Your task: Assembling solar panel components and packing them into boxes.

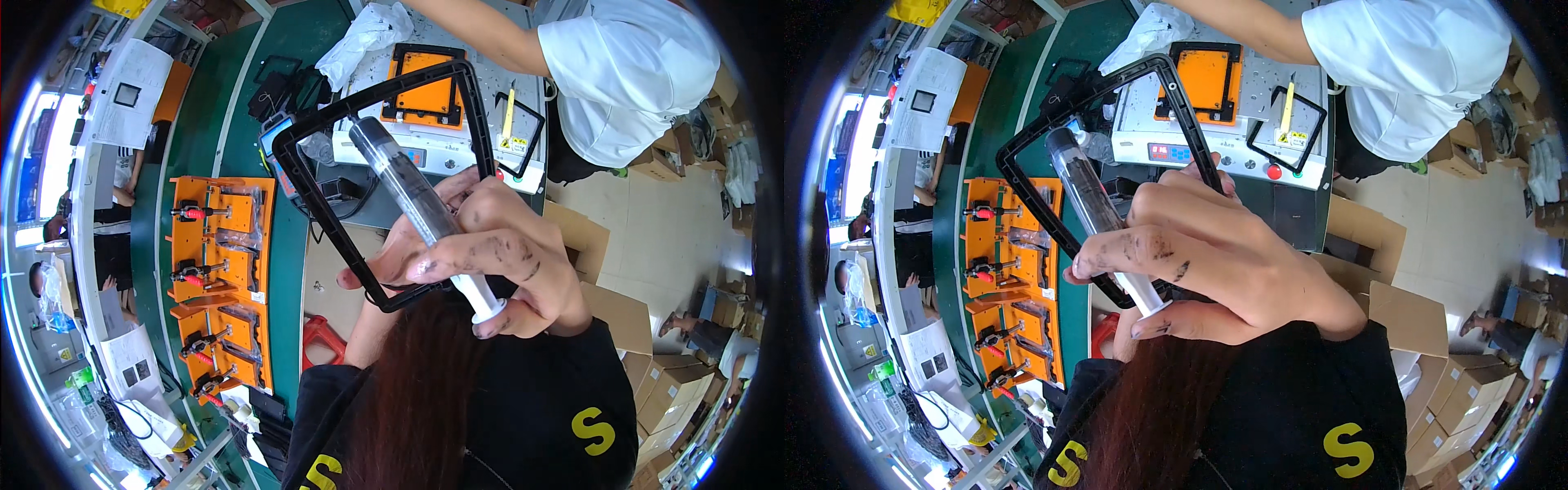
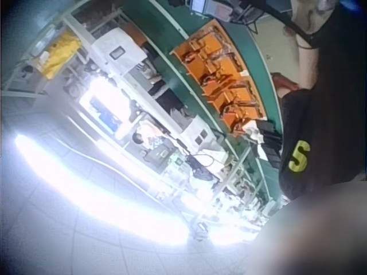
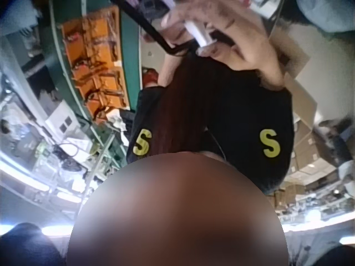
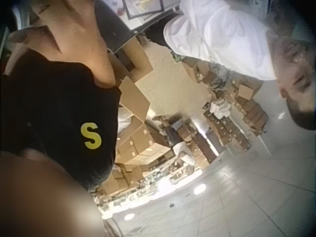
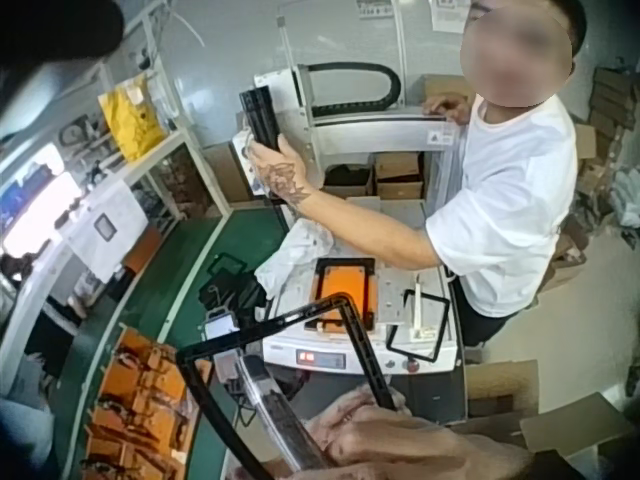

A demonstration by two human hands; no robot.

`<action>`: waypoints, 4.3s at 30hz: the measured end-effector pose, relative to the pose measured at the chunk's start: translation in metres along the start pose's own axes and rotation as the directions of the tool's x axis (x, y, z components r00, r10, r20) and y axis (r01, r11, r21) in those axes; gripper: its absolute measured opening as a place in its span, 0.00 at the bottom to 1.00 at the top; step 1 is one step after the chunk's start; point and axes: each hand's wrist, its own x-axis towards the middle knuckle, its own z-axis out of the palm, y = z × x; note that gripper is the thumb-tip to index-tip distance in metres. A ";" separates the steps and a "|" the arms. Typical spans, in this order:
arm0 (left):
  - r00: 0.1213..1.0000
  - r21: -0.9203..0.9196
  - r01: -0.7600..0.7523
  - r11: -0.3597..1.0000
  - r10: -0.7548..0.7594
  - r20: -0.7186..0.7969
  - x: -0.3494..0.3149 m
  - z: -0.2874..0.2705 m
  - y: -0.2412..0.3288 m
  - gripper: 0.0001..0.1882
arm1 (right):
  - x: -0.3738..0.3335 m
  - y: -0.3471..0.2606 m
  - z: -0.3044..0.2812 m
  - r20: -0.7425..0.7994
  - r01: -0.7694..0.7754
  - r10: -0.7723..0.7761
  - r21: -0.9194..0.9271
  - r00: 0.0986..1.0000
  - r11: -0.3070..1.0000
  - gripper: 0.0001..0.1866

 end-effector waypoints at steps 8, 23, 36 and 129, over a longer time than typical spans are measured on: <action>0.978 0.197 0.143 0.970 -0.109 -0.177 -0.001 0.001 0.004 0.37 | 0.001 0.004 0.002 0.008 0.018 -0.018 -0.002 1.000 1.000 0.27; 0.978 0.021 0.122 0.992 -0.117 -0.172 -0.004 -0.002 -0.001 0.47 | -0.003 -0.001 0.001 0.005 -0.023 0.025 -0.154 1.000 0.988 0.27; 0.997 -0.187 0.070 0.980 -0.072 -0.006 -0.003 0.001 0.006 0.72 | -0.004 -0.009 -0.008 0.002 -0.105 0.109 -0.252 0.994 0.962 0.29; 0.975 0.002 -0.191 0.982 0.190 -0.119 0.007 -0.004 0.016 0.23 | -0.036 -0.020 0.003 -0.048 -0.305 0.301 -0.167 0.952 0.938 0.23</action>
